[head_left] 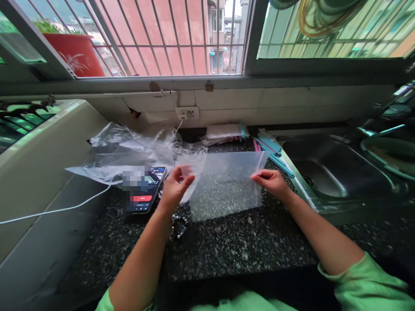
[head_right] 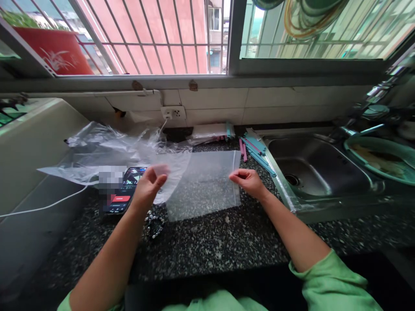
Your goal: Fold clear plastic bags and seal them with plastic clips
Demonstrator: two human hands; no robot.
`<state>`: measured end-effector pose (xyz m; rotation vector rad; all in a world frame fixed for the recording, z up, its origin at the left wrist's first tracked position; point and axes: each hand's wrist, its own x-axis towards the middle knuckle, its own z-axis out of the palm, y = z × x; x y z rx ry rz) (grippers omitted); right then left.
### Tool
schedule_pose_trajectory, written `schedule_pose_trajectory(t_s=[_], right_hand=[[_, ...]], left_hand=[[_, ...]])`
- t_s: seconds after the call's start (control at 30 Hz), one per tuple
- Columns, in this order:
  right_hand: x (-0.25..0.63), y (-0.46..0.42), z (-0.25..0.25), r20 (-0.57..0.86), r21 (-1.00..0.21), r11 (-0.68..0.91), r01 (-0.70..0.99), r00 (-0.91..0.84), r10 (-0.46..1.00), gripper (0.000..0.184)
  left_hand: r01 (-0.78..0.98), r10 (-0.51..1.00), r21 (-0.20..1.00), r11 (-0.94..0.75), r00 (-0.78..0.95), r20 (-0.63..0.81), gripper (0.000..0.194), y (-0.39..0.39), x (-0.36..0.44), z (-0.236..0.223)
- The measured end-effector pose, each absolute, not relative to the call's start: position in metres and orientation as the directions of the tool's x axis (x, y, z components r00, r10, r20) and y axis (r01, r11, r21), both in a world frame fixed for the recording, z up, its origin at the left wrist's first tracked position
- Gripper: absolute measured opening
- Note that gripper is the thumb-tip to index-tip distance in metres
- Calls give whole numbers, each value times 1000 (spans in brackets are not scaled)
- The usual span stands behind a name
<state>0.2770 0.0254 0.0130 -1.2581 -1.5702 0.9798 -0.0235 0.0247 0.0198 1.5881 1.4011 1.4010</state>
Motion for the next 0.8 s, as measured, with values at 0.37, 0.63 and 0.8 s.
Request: schedule_pose_trajectory(t_s=[0.37,0.63,0.8], right_hand=[[278,32,3,109,-967,116,225,-45,993,35],[278,32,4,100,-971,107,212,-46,994,32],[275,31,5,82,-973,89,211,-42,996,30]], left_hand=[[71,999,997,-1,39,-2,33,29,-17,13],[19,998,1000,-17,54,16,29,29,-17,15],[1,998,999,-45,32,45,28,32,-19,11]])
